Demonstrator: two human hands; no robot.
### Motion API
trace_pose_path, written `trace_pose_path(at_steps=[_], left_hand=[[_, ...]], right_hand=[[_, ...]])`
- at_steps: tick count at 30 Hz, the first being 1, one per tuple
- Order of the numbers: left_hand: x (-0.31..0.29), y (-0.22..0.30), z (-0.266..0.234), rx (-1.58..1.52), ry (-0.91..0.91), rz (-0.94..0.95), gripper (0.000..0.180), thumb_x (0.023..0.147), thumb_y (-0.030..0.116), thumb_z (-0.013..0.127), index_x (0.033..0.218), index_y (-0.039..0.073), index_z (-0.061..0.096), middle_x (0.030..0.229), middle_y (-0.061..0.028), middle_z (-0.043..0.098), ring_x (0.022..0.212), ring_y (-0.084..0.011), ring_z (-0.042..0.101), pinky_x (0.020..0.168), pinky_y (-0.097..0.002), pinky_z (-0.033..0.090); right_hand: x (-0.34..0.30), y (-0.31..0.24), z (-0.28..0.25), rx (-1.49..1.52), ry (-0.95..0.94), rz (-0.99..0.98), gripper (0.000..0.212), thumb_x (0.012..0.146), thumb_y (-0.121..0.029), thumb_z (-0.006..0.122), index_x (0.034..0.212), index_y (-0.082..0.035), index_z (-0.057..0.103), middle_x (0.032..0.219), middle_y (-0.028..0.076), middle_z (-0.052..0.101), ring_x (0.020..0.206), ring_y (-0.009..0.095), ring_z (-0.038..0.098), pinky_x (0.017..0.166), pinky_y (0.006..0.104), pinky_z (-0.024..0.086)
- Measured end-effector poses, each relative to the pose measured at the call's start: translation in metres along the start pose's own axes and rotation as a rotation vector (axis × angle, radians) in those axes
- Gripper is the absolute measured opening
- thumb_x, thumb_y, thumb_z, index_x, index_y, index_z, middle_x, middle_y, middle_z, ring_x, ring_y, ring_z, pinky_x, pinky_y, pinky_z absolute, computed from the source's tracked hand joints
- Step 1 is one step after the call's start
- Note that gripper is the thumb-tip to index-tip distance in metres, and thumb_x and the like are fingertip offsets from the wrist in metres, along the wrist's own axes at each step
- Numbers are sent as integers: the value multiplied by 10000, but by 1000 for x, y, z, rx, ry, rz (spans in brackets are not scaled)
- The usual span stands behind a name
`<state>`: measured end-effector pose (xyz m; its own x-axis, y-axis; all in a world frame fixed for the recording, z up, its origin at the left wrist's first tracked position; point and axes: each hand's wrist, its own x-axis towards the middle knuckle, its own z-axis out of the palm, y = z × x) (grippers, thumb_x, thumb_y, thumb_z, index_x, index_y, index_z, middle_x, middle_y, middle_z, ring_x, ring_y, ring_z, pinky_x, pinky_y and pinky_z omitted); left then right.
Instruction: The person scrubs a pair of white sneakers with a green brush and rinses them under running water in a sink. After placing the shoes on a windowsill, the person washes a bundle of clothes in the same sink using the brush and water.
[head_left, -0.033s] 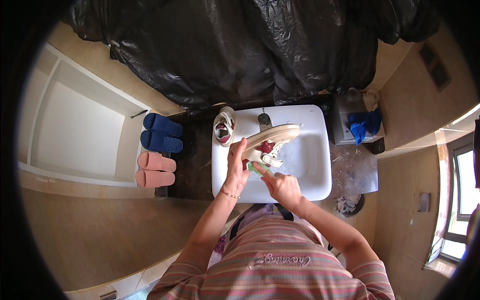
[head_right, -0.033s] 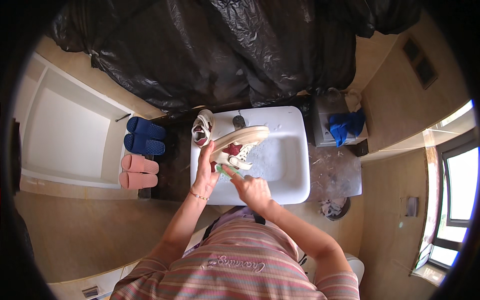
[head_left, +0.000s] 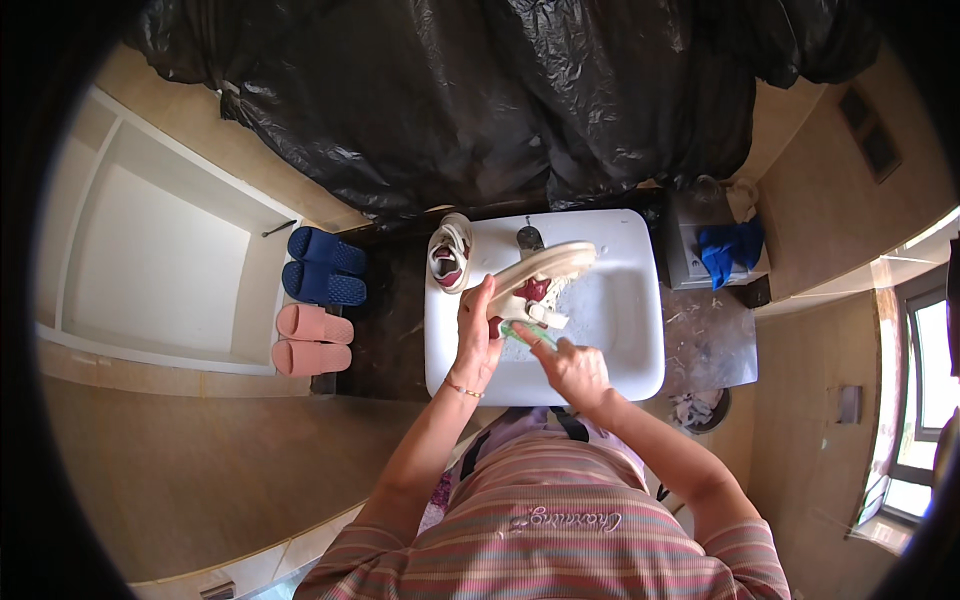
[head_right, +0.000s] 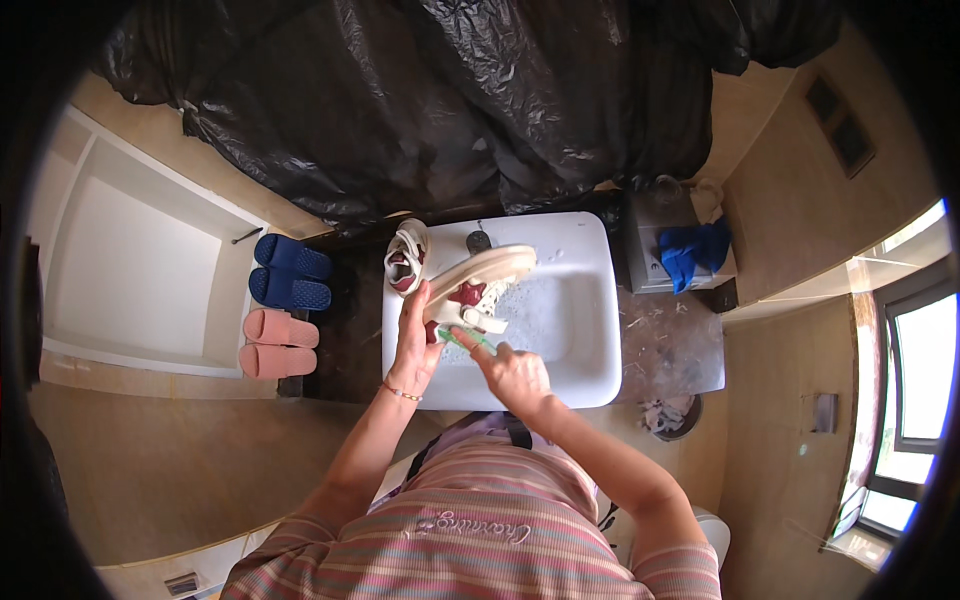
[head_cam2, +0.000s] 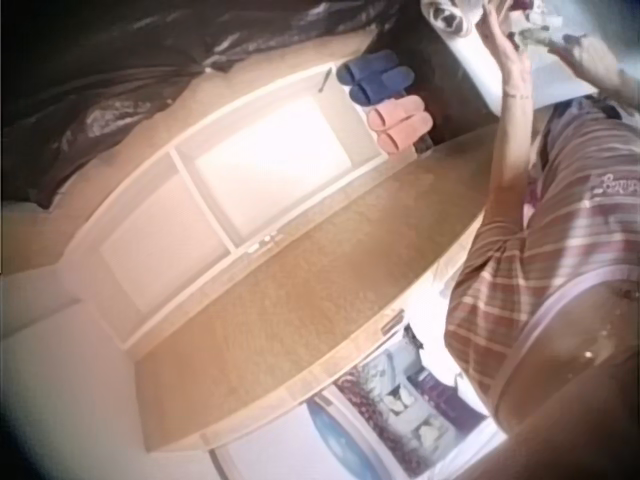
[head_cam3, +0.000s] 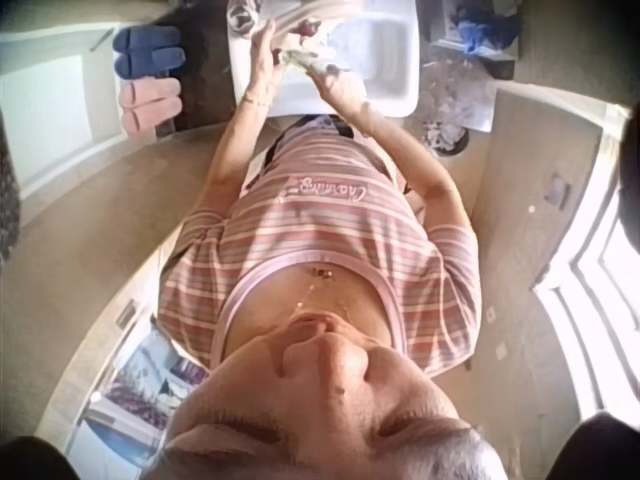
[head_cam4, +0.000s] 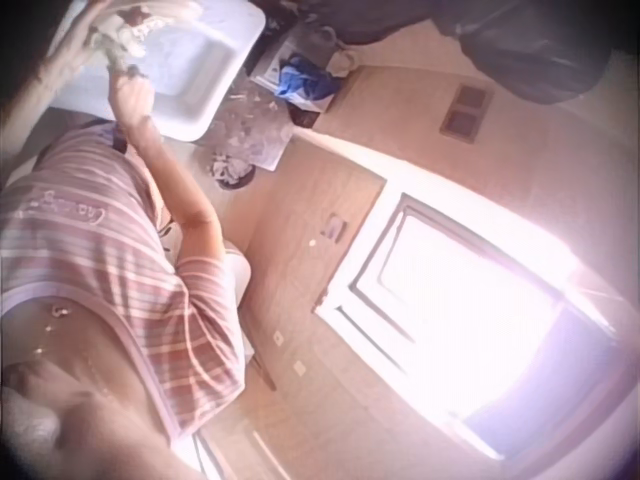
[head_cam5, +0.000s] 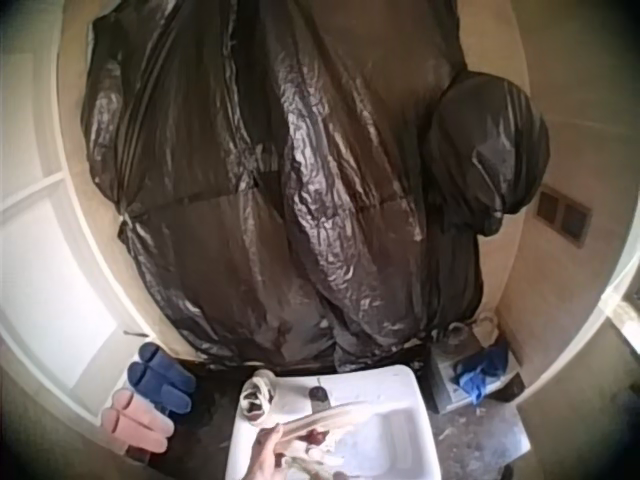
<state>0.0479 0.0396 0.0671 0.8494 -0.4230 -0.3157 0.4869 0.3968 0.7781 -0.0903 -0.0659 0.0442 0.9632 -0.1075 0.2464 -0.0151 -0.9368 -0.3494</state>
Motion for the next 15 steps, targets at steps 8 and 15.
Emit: trace_pose_path(at_steps=[8,15], left_hand=[[14,-10,-8,23,123,92,427,835,329,715,1059,45,487,948,-26,567,784,-81,553,649,-216,463],[3,-17,-8,52,175,40,311,849,326,699,916,54,564,873,3,574,746,-60,525,579,-203,411]], right_hand=[[19,-3,-8,621,-14,169,439,929,-209,548,1355,-290,483,577,160,556,439,272,553,425,407,435],[6,-1,12,187,-21,84,513,925,-185,528,1400,-336,402,553,133,564,459,265,593,465,416,495]])
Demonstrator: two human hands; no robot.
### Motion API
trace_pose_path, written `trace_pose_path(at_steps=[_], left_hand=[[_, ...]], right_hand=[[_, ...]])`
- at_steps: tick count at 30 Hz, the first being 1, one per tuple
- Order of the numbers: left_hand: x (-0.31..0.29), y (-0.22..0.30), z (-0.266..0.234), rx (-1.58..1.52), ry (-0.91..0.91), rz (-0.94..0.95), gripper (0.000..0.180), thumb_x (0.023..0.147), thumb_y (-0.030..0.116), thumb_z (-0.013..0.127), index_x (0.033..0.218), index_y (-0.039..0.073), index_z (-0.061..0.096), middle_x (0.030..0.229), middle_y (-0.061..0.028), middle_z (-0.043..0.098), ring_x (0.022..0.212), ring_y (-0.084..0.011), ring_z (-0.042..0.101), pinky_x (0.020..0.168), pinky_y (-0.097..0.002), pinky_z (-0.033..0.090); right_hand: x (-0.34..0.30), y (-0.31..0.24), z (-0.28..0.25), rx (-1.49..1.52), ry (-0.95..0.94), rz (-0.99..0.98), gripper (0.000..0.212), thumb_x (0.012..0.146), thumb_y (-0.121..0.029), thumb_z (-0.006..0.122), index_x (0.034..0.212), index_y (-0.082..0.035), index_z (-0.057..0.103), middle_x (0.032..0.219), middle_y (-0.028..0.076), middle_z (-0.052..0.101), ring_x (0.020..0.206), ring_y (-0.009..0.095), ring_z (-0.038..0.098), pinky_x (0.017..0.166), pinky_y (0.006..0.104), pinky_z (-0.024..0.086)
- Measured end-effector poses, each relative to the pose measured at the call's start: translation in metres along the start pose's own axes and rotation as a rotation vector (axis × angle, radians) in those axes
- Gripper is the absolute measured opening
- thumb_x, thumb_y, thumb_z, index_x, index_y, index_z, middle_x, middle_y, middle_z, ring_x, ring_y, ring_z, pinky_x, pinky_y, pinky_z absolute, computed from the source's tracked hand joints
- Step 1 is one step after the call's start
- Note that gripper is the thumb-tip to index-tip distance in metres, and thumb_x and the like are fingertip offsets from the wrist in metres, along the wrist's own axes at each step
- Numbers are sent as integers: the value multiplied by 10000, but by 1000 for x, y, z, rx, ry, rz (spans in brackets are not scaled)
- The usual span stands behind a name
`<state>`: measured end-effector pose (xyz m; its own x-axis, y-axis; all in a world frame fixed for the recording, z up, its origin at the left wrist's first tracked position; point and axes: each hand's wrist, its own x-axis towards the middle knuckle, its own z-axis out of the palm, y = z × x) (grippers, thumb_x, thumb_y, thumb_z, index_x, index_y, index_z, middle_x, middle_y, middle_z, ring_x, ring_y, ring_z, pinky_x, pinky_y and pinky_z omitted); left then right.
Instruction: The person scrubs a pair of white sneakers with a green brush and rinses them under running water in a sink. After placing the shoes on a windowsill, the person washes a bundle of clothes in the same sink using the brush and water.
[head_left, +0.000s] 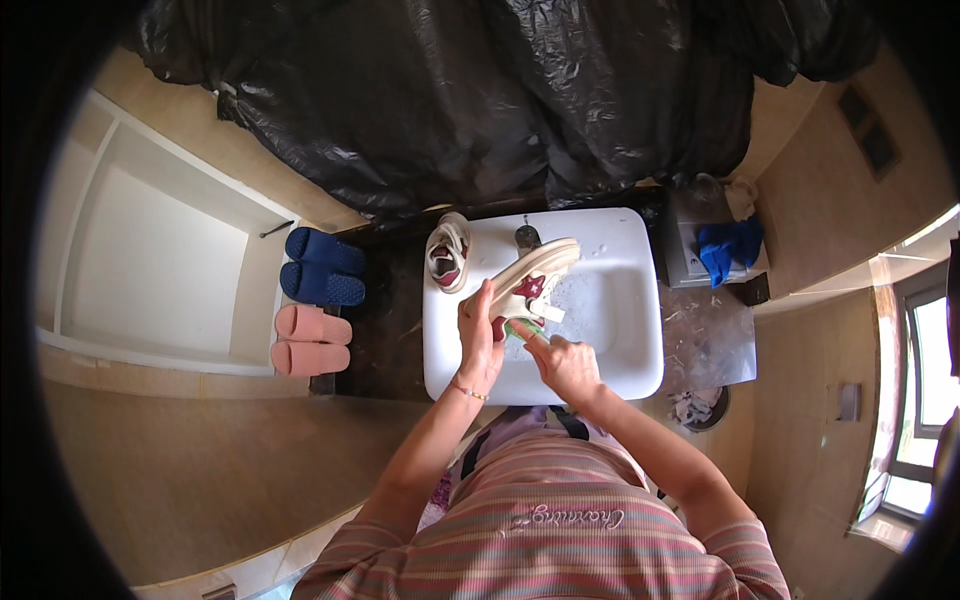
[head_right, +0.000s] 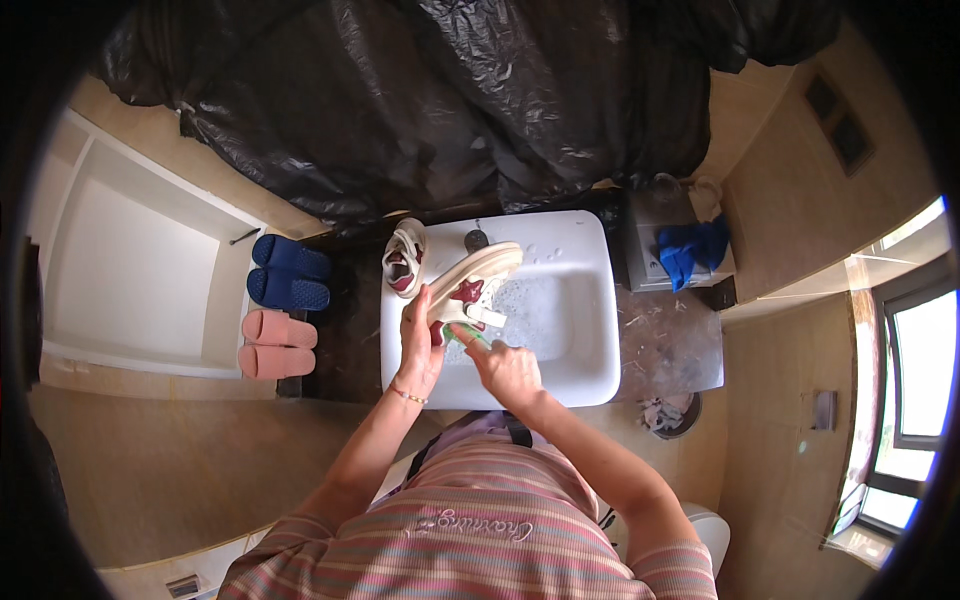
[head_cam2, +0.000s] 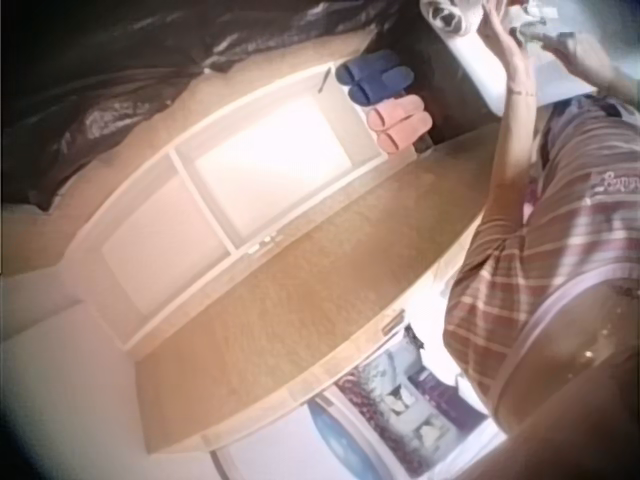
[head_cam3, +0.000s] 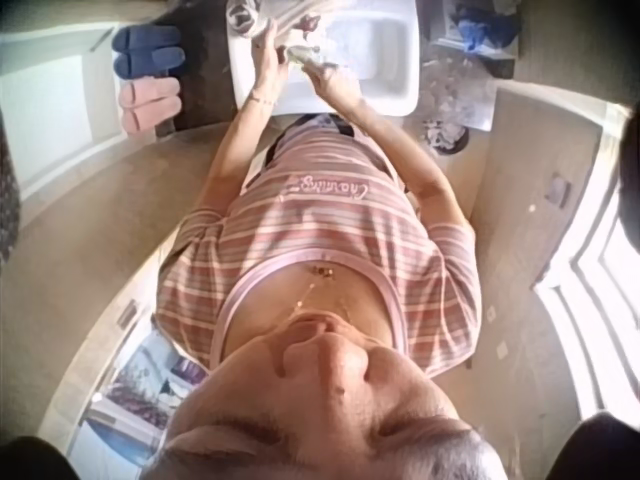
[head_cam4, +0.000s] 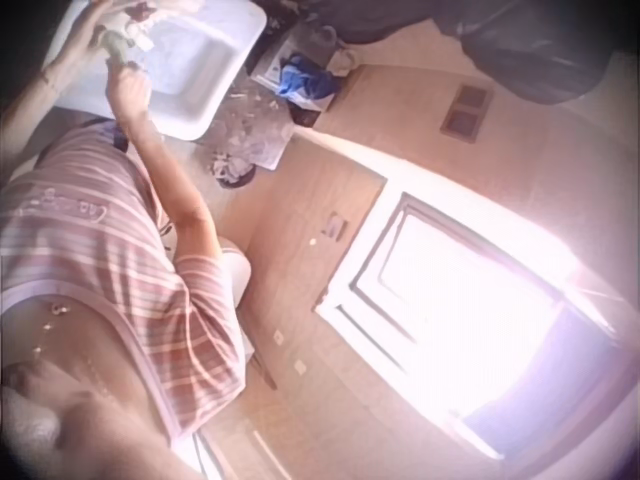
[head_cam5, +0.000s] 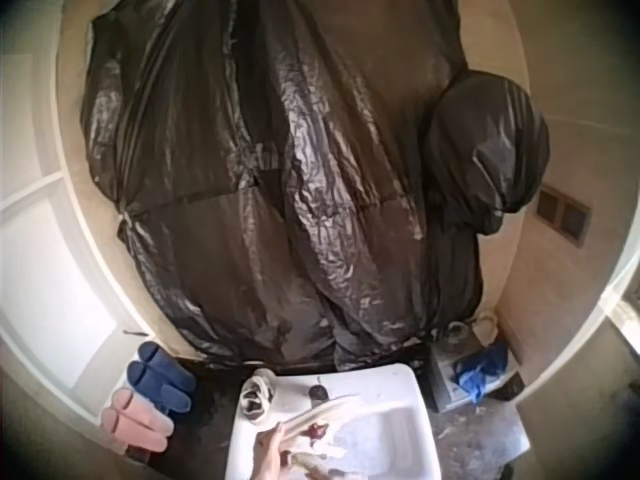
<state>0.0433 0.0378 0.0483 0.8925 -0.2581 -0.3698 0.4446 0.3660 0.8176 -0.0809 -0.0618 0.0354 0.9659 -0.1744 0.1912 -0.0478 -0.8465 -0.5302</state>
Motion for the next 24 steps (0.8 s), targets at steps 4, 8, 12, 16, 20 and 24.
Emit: trace_pose_path(at_steps=[4,8,12,16,20,24], left_hand=[[-4,-5,-14,-32,58,-25,292,876,347,661,877,60,611,804,18,571,689,-45,500,545,-192,386],[3,-10,-20,-78,1,7,309,921,343,591,947,38,623,876,-5,611,746,-80,568,622,-232,459],[0,-3,-10,-69,3,12,305,927,342,580,975,42,609,894,-7,617,763,-77,567,644,-233,461],[-6,-6,-21,-42,81,-15,268,897,339,633,959,79,646,850,41,620,708,-31,537,556,-172,401],[-3,-12,-28,-196,148,-63,309,893,349,635,1022,68,629,930,16,636,785,-62,576,629,-196,451],[-10,-19,-36,-249,166,-99,320,897,333,631,1072,67,612,974,7,635,841,-81,583,702,-215,466]], right_hand=[[0,11,11,-55,-89,34,498,925,-160,520,1386,-323,428,772,128,659,483,295,608,491,428,511],[0,-7,21,673,-8,106,397,937,-200,524,1324,-283,511,686,199,596,483,331,582,502,441,491],[-6,-7,24,538,45,77,408,938,-274,529,1340,-328,485,578,176,596,518,347,608,500,466,491],[7,13,16,-111,-15,22,380,931,-268,524,1306,-330,508,584,107,585,455,271,593,401,389,464],[2,6,10,-110,21,75,321,932,-268,524,1251,-290,553,605,101,590,463,278,596,402,393,462],[6,-3,14,25,26,184,306,924,-282,538,1228,-270,577,611,148,605,496,323,606,440,426,475]])
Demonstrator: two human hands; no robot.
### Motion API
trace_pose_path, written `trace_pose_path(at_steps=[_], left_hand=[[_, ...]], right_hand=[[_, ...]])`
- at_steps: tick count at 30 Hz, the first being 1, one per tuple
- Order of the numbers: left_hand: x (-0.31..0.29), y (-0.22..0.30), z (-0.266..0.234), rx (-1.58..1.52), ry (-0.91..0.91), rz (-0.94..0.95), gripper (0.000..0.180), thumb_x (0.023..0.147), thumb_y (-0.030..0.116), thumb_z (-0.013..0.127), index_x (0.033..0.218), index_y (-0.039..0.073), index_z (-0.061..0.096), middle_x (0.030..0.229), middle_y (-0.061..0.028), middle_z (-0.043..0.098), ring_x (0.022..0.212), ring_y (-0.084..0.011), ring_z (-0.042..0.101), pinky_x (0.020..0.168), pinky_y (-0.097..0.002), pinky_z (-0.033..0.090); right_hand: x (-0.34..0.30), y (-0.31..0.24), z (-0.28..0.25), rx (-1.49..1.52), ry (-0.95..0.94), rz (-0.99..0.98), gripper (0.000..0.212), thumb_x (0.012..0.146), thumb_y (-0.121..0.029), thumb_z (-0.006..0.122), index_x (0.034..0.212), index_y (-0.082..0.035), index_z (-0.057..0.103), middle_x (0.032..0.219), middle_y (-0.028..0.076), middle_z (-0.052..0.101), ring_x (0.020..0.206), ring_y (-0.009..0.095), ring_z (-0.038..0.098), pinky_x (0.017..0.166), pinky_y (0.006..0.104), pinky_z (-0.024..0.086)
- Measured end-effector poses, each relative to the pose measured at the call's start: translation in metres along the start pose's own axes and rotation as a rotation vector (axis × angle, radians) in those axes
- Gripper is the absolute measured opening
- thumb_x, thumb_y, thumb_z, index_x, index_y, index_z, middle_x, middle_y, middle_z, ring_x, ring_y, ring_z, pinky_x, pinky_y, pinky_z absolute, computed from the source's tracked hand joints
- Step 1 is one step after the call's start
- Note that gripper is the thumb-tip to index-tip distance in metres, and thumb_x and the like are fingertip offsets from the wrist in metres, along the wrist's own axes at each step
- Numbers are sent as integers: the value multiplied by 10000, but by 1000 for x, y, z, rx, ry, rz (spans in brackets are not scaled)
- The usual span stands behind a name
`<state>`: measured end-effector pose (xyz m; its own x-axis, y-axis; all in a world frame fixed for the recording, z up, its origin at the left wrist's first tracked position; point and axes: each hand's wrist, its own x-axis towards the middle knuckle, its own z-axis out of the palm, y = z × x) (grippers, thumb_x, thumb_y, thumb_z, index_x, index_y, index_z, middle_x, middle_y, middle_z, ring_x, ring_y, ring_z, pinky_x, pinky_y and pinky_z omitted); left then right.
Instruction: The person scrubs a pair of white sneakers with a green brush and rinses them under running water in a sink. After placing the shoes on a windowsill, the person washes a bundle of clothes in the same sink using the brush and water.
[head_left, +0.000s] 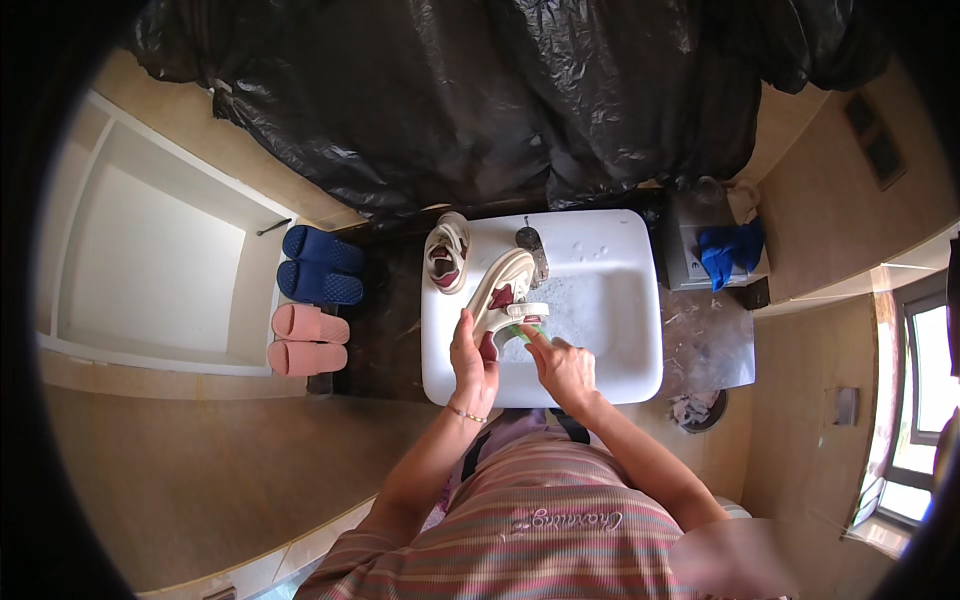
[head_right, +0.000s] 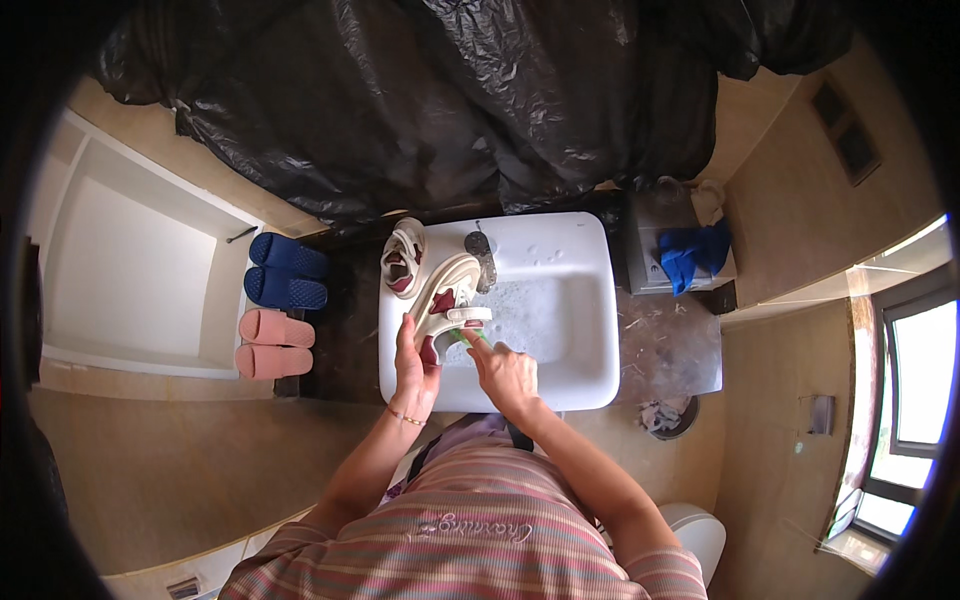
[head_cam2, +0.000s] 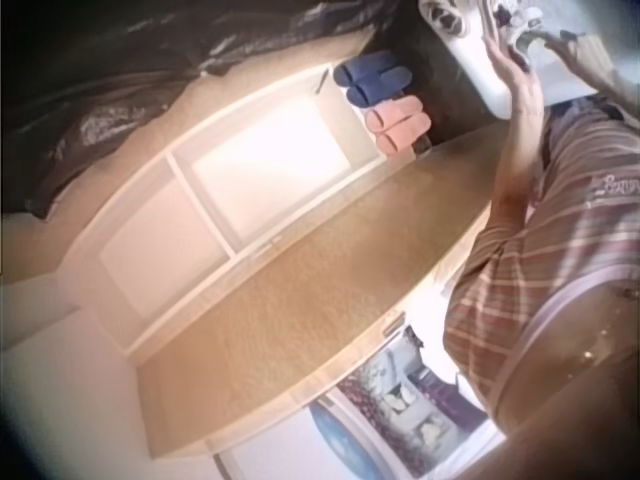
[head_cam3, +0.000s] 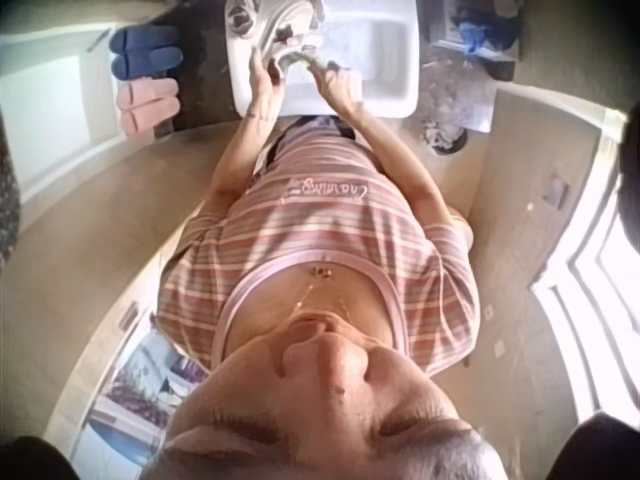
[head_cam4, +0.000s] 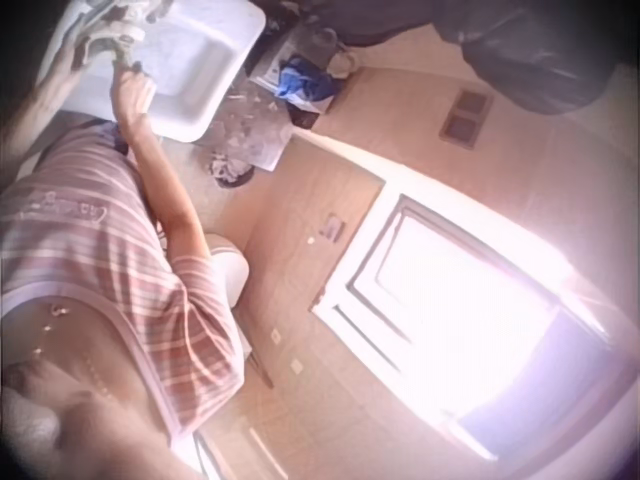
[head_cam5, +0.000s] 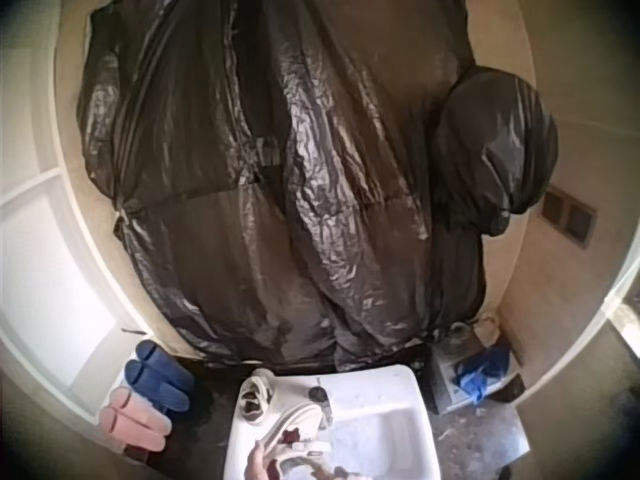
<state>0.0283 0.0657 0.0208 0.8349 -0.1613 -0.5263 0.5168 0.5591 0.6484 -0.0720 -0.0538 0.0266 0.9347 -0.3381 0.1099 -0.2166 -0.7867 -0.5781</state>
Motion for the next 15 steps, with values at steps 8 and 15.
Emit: trace_pose_path(at_steps=[8,15], left_hand=[[15,6,-26,25,-24,33,308,886,315,643,1057,60,621,991,-6,629,892,-112,571,776,-258,461],[31,34,-80,-18,79,116,434,893,419,592,1142,63,575,1073,-38,633,964,-172,614,847,-306,495]], right_hand=[[-13,-3,-23,90,-241,-69,384,907,-313,558,1289,-306,526,567,157,588,540,363,604,521,467,498],[-5,127,-20,1,-146,-88,549,903,-349,576,1405,-238,384,575,119,616,496,313,620,455,405,513]])
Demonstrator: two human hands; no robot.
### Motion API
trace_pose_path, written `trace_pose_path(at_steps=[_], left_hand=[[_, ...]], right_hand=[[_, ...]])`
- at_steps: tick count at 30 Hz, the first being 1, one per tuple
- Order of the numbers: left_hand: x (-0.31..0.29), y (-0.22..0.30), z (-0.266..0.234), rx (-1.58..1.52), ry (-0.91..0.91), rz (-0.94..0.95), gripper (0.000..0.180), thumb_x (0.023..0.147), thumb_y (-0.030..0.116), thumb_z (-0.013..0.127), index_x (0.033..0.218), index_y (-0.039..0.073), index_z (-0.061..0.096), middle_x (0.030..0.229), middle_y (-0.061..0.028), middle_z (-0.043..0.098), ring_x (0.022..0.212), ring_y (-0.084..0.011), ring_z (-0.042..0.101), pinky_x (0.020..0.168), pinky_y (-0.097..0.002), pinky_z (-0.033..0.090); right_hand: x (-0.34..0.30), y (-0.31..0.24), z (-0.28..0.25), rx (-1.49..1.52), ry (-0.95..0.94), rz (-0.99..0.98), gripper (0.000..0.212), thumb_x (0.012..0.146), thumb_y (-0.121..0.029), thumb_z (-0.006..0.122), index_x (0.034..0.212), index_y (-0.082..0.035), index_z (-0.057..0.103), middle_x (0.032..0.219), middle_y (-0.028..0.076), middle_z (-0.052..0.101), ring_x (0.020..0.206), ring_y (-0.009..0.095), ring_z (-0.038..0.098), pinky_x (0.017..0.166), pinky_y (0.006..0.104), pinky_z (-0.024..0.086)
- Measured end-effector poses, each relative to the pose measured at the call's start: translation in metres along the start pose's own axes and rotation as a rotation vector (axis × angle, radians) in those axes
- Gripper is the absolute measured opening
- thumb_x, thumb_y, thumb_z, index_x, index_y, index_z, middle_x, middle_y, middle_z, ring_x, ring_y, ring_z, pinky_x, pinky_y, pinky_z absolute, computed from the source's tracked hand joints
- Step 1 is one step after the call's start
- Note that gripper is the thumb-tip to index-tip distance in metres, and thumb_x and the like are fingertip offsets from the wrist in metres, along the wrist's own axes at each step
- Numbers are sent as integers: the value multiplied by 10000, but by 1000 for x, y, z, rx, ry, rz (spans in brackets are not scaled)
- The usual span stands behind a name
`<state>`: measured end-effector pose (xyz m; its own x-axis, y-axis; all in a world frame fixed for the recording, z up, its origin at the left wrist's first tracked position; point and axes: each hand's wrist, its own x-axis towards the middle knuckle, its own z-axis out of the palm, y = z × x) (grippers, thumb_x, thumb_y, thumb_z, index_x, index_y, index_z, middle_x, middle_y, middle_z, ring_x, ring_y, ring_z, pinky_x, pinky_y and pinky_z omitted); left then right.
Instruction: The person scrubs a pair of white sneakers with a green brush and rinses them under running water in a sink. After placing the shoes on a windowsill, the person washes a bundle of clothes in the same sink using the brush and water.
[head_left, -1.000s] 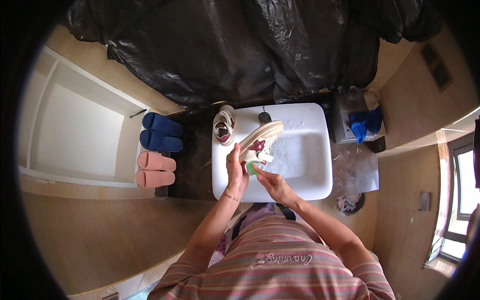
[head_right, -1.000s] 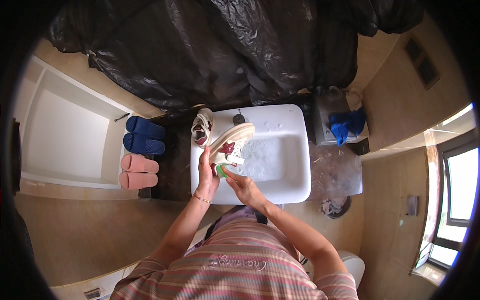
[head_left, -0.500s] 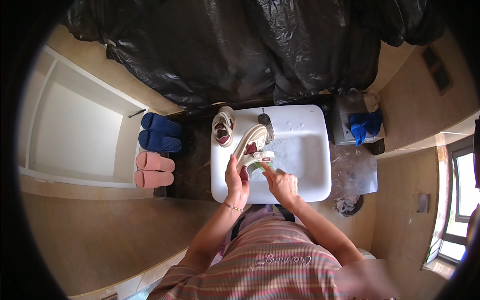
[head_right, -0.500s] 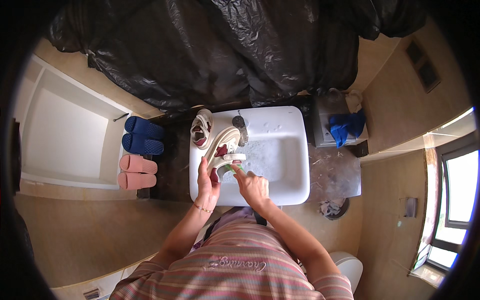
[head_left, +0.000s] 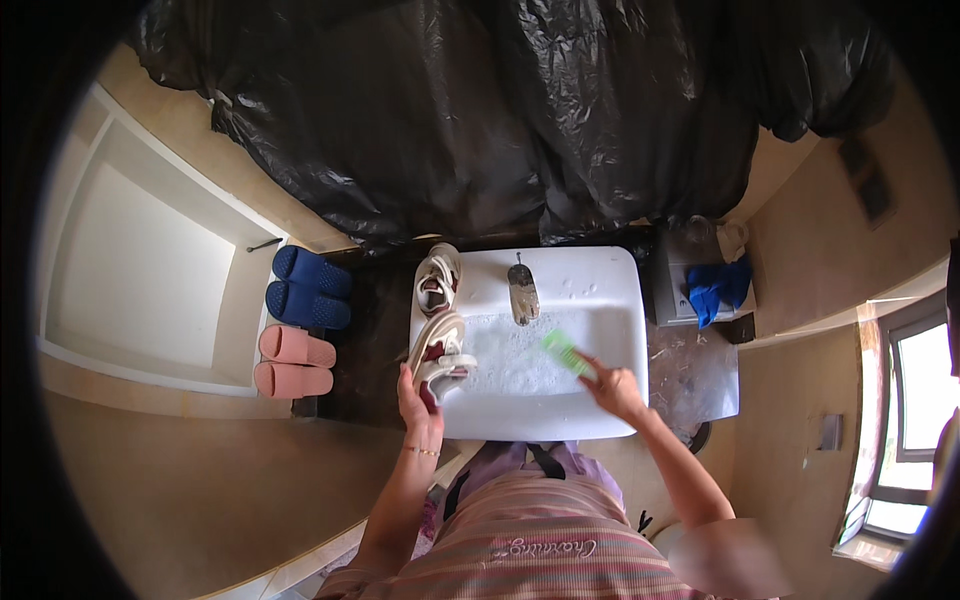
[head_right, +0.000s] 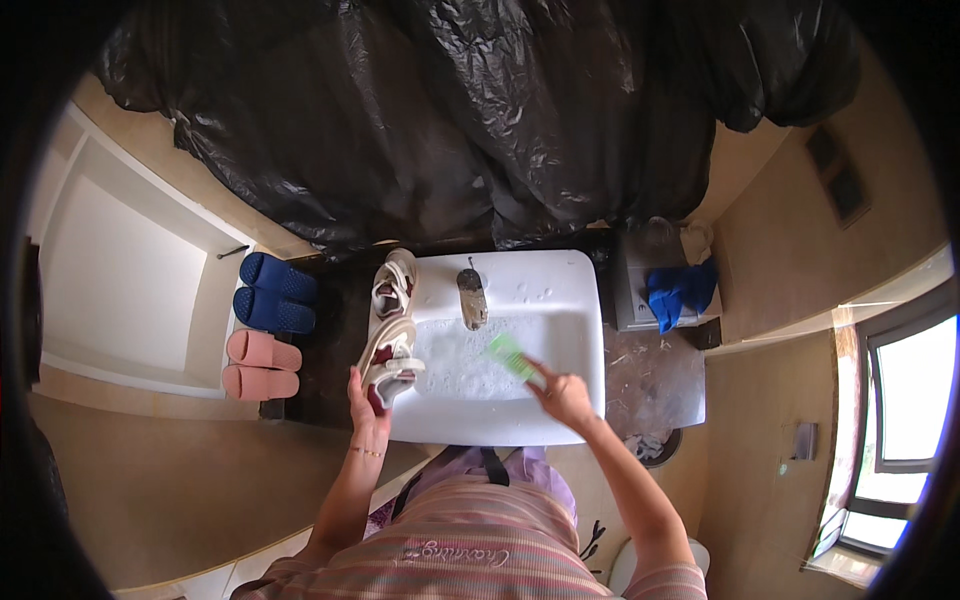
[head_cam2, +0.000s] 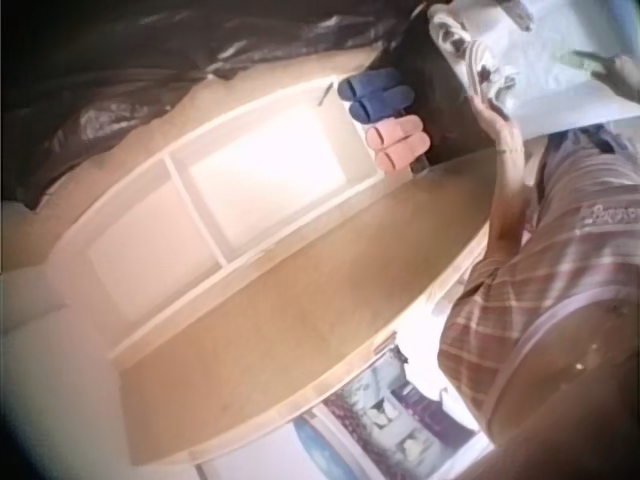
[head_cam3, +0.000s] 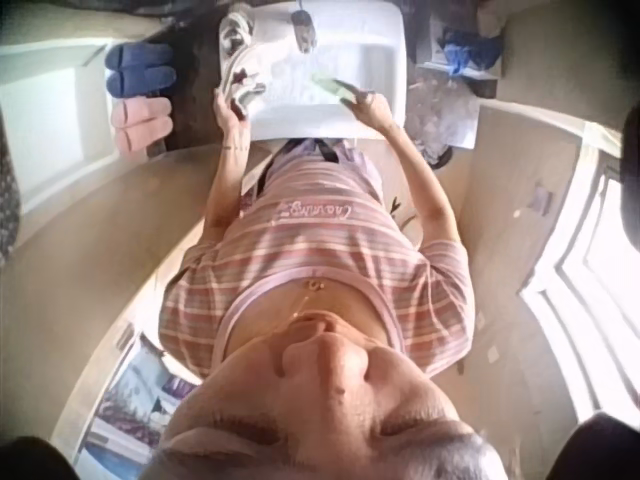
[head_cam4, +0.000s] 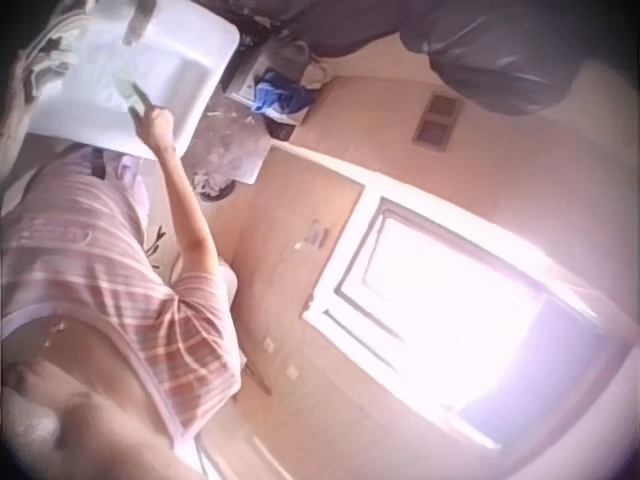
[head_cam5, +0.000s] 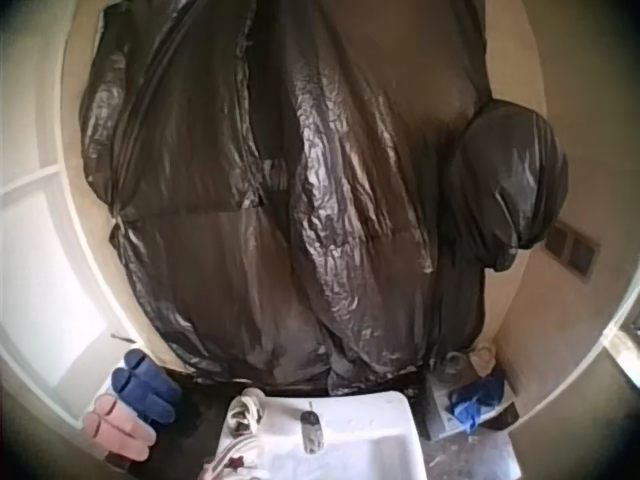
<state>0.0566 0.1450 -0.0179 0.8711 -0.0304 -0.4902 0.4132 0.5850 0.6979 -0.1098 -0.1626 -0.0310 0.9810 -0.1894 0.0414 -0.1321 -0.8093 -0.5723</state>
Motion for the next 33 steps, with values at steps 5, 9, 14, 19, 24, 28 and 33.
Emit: trace_pose_path(at_steps=[5,9,14,19,24,28,33], left_hand=[[-9,-13,-35,-8,11,-151,378,921,394,556,1125,77,579,1062,-46,641,941,-170,626,787,-314,527],[-17,-31,-50,-37,5,-276,400,920,399,564,1137,64,572,1060,-52,645,957,-180,623,823,-328,518],[-24,-33,-59,-99,52,-341,394,935,384,541,1155,58,564,1093,-62,638,970,-196,621,836,-336,517],[-18,-31,-57,-132,-5,-341,398,958,371,499,1167,38,557,1112,-82,636,986,-208,625,854,-355,519],[-3,-38,-67,-195,12,-376,357,948,319,533,1154,28,557,1102,-87,639,985,-206,630,857,-344,527],[-3,-38,-58,-182,12,-404,368,946,337,536,1148,31,562,1086,-81,643,971,-196,631,849,-335,527],[-3,-41,-50,-170,39,-443,391,951,355,522,1164,29,559,1100,-83,637,995,-198,620,865,-332,517]], right_hand=[[86,79,22,-237,-3,242,673,897,-269,566,1461,-186,207,689,182,640,589,369,619,566,497,491],[145,101,30,-364,-18,199,648,886,-259,569,1446,-175,255,812,176,640,718,344,622,667,473,489],[173,68,32,-528,293,181,435,826,-277,654,1208,-97,548,1019,142,571,959,291,515,809,424,395],[161,18,57,898,-94,589,716,920,-639,355,780,-9,664,644,105,658,523,207,633,438,291,427],[156,-32,42,917,-146,525,813,887,-697,341,774,44,654,638,134,643,483,153,595,457,254,445],[156,-29,48,1022,43,635,781,887,-706,328,745,-1,634,603,105,620,480,151,566,456,256,416],[144,41,152,1424,-230,1034,401,978,-379,431,930,-15,592,814,94,654,670,171,619,566,312,506]])
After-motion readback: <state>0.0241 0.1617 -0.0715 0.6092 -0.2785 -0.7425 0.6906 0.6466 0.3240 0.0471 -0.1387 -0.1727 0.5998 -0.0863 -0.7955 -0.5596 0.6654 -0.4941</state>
